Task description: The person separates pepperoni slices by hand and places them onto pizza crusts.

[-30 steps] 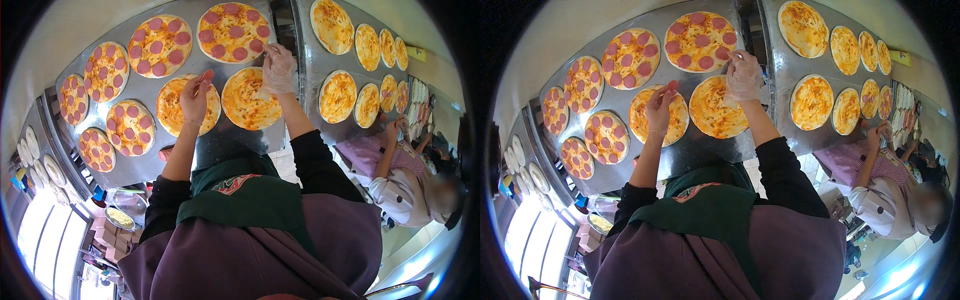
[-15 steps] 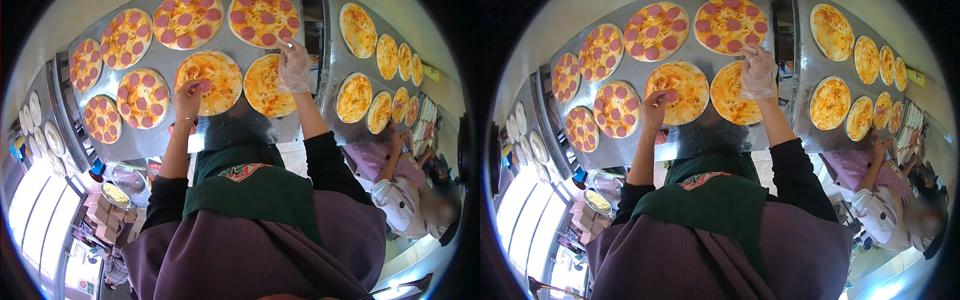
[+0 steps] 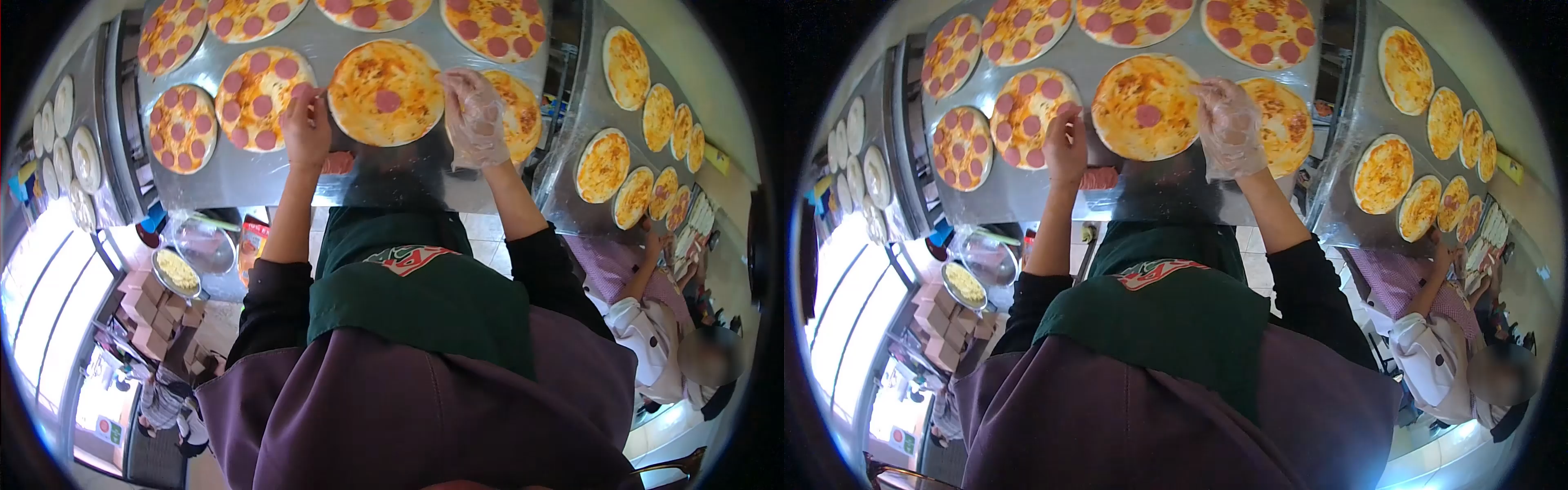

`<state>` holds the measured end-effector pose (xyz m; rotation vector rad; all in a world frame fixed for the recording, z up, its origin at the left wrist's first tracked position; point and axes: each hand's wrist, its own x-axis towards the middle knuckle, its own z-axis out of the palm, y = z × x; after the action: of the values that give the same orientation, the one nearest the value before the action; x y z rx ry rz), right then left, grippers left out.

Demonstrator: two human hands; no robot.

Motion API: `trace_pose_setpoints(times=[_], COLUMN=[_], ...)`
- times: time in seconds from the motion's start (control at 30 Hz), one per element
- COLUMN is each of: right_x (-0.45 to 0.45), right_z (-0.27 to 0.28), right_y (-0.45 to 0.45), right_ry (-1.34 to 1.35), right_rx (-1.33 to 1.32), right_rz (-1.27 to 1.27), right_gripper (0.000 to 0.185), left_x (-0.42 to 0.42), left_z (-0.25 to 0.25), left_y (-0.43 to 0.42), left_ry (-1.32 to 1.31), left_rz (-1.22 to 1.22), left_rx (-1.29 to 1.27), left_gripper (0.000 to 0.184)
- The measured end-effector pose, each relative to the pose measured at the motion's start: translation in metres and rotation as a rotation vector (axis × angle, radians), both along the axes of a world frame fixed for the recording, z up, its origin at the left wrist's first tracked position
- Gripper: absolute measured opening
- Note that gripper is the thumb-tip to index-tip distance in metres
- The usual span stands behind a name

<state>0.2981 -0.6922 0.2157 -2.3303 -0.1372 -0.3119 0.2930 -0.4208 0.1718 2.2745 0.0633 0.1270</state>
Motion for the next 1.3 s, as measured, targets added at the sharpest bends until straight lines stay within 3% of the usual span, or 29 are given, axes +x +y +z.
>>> trace_pose_setpoints(times=[0.1,0.17,0.2,0.23,0.3,0.37,0.43,0.47,0.77,1.3], right_x=[-0.016,-0.031,-0.041,-0.051,-0.074,-0.090,-0.099,-0.102,-0.093,-0.107], right_z=[0.003,0.000,-0.008,-0.015,-0.029,-0.042,-0.043,-0.046,-0.049,-0.056], right_y=[0.033,0.053,0.060,0.070,0.090,0.103,0.118,0.124,0.166,0.169], right_ry=[0.034,0.169,0.205,0.205,0.281,0.334,0.310,0.436,0.439,0.401], right_rx=[0.048,0.143,0.127,0.126,0.087,0.026,0.001,0.021,0.037,0.122], right_rz=[0.140,0.316,0.376,0.382,0.377,0.403,0.366,0.366,0.262,0.147], right_gripper=[0.021,0.021,0.020,0.020,0.018,0.028,0.043,0.051,0.035,0.034], left_x=[-0.025,-0.052,-0.065,-0.074,-0.084,-0.090,-0.092,-0.089,-0.087,-0.097], left_z=[0.010,-0.001,-0.009,-0.004,-0.003,-0.006,-0.010,-0.013,-0.018,-0.027], left_y=[0.040,0.066,0.072,0.076,0.074,0.073,0.074,0.076,0.083,0.080], left_ry=[0.163,0.293,0.172,0.318,0.053,0.119,0.183,0.181,0.141,0.174], left_rz=[0.159,0.027,-0.049,-0.105,-0.314,-0.347,-0.380,-0.412,-0.499,-0.457], left_rx=[-0.098,-0.094,-0.088,-0.105,0.160,0.185,0.208,0.243,0.155,0.113], left_gripper=[0.014,0.016,0.018,0.027,0.039,0.044,0.050,0.050,0.042,0.045])
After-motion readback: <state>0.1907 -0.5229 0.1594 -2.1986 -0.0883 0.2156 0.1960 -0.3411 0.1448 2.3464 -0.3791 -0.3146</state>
